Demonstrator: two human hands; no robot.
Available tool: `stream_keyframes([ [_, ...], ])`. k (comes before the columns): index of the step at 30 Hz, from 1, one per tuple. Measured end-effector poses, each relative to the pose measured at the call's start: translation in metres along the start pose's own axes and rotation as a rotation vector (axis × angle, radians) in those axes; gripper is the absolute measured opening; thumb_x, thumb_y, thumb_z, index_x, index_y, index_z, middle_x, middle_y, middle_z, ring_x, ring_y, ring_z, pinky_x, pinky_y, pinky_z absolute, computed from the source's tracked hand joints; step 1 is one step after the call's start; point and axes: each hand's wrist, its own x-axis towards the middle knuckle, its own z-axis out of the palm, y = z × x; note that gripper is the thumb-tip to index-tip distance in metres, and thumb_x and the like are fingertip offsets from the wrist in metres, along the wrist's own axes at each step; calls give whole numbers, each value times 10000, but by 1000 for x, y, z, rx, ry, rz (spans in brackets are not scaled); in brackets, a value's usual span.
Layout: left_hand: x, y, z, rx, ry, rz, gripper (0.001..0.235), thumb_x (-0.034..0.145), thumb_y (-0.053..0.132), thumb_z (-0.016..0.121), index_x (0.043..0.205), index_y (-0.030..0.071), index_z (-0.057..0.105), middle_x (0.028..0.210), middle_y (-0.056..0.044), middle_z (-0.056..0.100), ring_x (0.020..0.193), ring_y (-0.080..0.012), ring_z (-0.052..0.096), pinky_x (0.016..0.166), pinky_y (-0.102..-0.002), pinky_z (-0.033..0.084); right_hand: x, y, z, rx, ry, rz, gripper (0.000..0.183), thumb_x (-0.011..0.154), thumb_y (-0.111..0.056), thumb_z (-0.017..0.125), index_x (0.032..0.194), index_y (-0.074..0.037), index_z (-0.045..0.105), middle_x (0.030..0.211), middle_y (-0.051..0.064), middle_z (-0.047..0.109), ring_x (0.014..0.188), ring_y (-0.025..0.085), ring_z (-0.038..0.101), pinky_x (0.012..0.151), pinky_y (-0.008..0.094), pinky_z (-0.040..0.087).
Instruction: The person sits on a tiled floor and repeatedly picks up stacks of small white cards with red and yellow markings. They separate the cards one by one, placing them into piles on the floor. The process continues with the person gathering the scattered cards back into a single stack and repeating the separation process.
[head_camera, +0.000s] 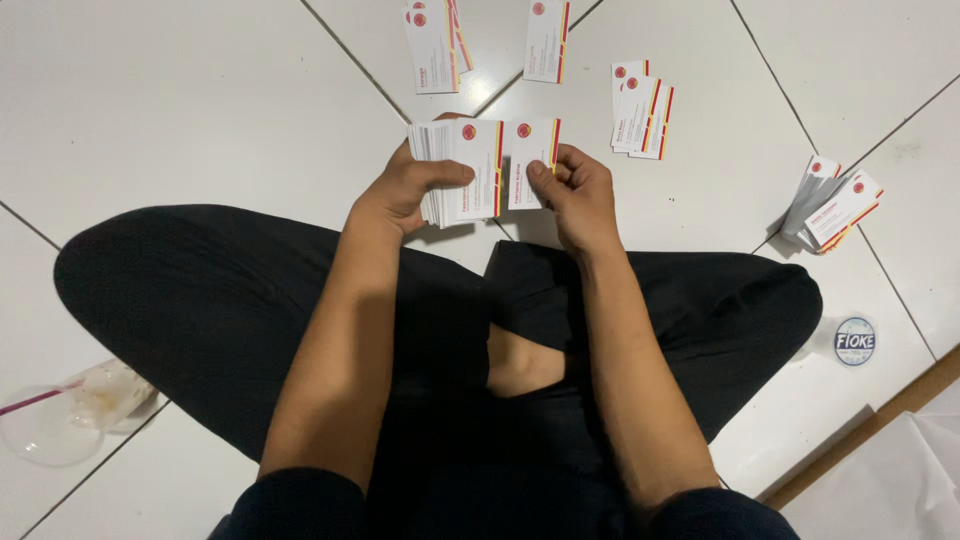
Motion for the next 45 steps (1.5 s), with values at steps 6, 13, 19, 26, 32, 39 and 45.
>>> stream_keyframes([
  [6, -11, 23, 27, 6, 149, -13, 603, 649, -89, 854, 1212, 32, 674, 1024, -157, 752, 962, -376, 758, 879, -480, 622, 9, 16, -29, -929, 161, -214, 463, 1055, -413, 616, 1232, 4, 709, 1122, 246, 688, 1039, 440, 663, 892, 512, 525],
  [13, -16, 10, 24, 13, 173, -14, 663, 639, -58, 867, 1257, 7, 637, 1033, -183, 740, 974, -400, 750, 861, -515, 622, -5, 24, -12, -1026, 119, -81, 656, 851, -371, 819, 1304, 56, 614, 1237, 259, 547, 1142, 480, 575, 954, 559, 512],
  [19, -20, -11, 13, -94, 135, 3, 673, 696, -54, 846, 1319, -13, 595, 1070, -209, 718, 1035, -434, 719, 909, -582, 589, -8, 30, 2, -813, 127, -119, 423, 966, -283, 689, 1254, 26, 671, 1153, 232, 612, 1033, 409, 686, 838, 458, 588],
  [26, -10, -17, 16, -74, 65, -12, 650, 683, -88, 852, 1287, 5, 629, 1057, -195, 736, 1018, -432, 730, 892, -563, 597, -12, 2, 2, -161, -21, -113, 510, 863, -309, 841, 1240, -34, 635, 1020, 76, 619, 918, 165, 641, 769, 280, 585],
  [32, -9, -14, 14, -82, 105, -92, 682, 679, -78, 809, 1322, -12, 590, 1038, -227, 727, 993, -455, 727, 890, -579, 588, -13, -1, 15, -40, -39, -5, 356, 839, -204, 899, 1087, -31, 711, 800, 68, 723, 701, 86, 685, 638, 205, 585],
  [39, -7, -1, 7, -118, 154, -62, 723, 681, -53, 786, 1364, 1, 554, 1027, -232, 723, 957, -466, 741, 869, -597, 606, -8, -3, 8, 169, 55, 110, 217, 969, -131, 710, 1129, 14, 689, 818, 62, 751, 694, 98, 709, 667, 221, 576],
  [45, -23, 19, 15, -109, 179, 88, 647, 704, -49, 789, 1314, 14, 586, 1041, -189, 724, 1009, -420, 740, 919, -563, 595, 6, 63, -28, -497, 102, 60, 192, 1024, -260, 654, 1046, -127, 792, 733, 9, 706, 708, 114, 653, 674, 272, 522],
])
